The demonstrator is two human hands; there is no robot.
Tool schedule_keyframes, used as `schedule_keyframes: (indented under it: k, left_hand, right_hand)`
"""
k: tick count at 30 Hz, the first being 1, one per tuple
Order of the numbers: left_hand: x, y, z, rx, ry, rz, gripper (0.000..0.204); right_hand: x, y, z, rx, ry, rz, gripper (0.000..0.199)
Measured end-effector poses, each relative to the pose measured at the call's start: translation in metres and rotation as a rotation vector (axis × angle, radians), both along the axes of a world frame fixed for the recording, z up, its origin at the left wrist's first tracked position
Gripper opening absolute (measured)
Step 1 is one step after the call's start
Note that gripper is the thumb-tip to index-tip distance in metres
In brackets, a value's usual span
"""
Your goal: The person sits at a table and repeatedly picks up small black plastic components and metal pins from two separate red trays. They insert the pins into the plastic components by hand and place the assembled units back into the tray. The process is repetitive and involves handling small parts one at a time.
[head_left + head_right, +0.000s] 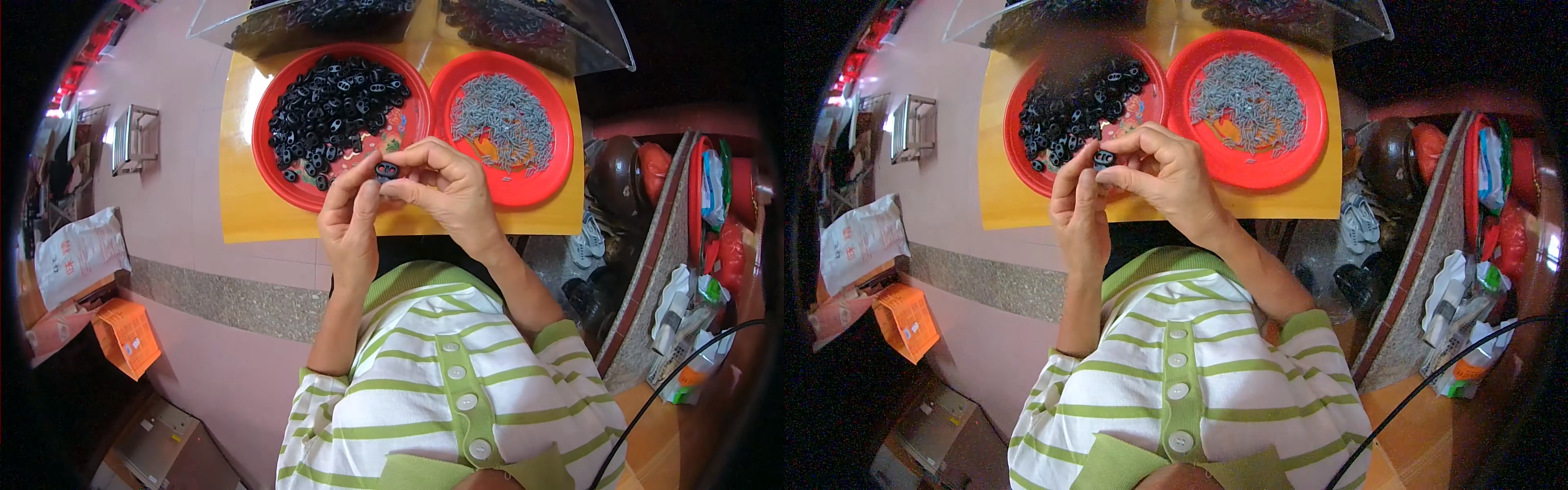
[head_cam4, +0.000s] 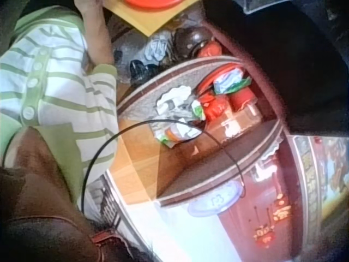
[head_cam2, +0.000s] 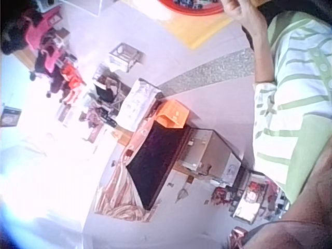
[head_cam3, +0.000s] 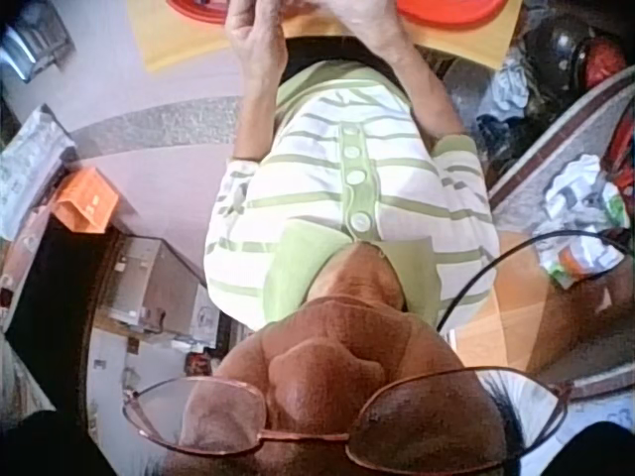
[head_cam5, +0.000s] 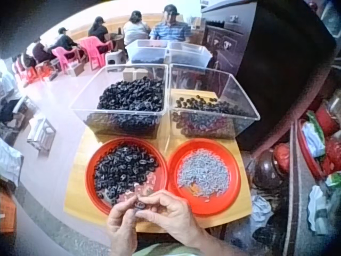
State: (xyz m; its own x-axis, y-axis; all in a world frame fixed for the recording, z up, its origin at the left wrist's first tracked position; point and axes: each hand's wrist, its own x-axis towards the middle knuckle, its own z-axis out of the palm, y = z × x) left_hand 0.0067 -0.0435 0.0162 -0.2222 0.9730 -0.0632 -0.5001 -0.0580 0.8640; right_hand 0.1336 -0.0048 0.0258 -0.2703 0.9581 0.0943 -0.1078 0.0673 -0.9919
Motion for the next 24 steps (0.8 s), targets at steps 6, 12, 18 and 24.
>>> schedule_keyframes:
  k: [6,12,18,24]
  left_hand:
    - [-0.004,-0.011,-0.011,0.196,0.245,-0.084,0.022]
    - [-0.001,-0.028,-0.014,0.145,0.111,-0.165,0.019]
    - [0.002,-0.036,-0.011,0.13,0.045,-0.177,0.015]
    - [-0.005,-0.037,-0.015,0.074,0.08,-0.189,0.016]
  right_hand:
    - [0.012,-0.014,0.0,-0.238,0.206,0.097,0.022]
    - [0.023,-0.033,0.004,-0.342,0.185,0.142,0.022]
    - [0.026,-0.047,0.001,-0.244,0.11,0.105,0.018]
    - [0.023,-0.042,-0.001,-0.336,0.043,0.155,0.017]
